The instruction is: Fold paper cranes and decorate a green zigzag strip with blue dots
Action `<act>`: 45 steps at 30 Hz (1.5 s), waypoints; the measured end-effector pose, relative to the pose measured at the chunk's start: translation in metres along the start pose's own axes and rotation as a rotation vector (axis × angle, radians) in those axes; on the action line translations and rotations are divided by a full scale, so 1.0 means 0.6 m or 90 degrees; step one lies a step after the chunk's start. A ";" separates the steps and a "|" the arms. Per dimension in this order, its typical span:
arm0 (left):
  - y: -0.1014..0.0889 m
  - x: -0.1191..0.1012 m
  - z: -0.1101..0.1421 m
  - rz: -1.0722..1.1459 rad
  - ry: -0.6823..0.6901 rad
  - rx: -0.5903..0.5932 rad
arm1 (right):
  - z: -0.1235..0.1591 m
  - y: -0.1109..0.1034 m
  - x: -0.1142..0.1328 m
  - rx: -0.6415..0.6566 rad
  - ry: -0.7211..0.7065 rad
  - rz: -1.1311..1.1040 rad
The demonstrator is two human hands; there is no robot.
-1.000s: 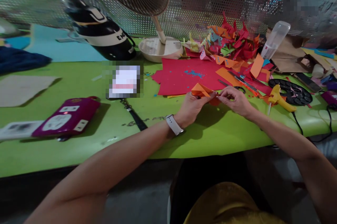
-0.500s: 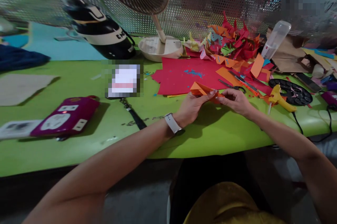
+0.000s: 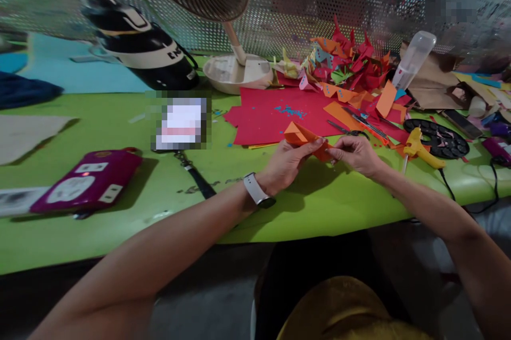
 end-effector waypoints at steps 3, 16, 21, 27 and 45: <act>0.000 -0.001 -0.001 0.011 0.000 0.004 | 0.000 0.000 -0.001 -0.007 0.019 -0.003; -0.003 -0.001 -0.004 0.063 -0.031 -0.039 | -0.003 0.006 -0.002 -0.009 0.026 -0.004; -0.006 0.000 -0.007 0.080 -0.033 -0.040 | -0.002 0.006 -0.002 0.009 0.028 -0.006; -0.008 0.004 -0.009 0.049 -0.018 -0.038 | 0.002 0.006 -0.001 0.000 0.025 0.015; -0.002 0.001 -0.003 0.009 -0.024 0.034 | 0.000 -0.001 -0.001 0.053 0.029 0.006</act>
Point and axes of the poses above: each hand's wrist, its own z-axis away from the middle knuckle, its own y-axis out of the palm, x = y × z, the point moved 3 cm from there along -z, towards the middle knuckle, and after that the axes turned 1 degree about -x, right-handed, at the moved point
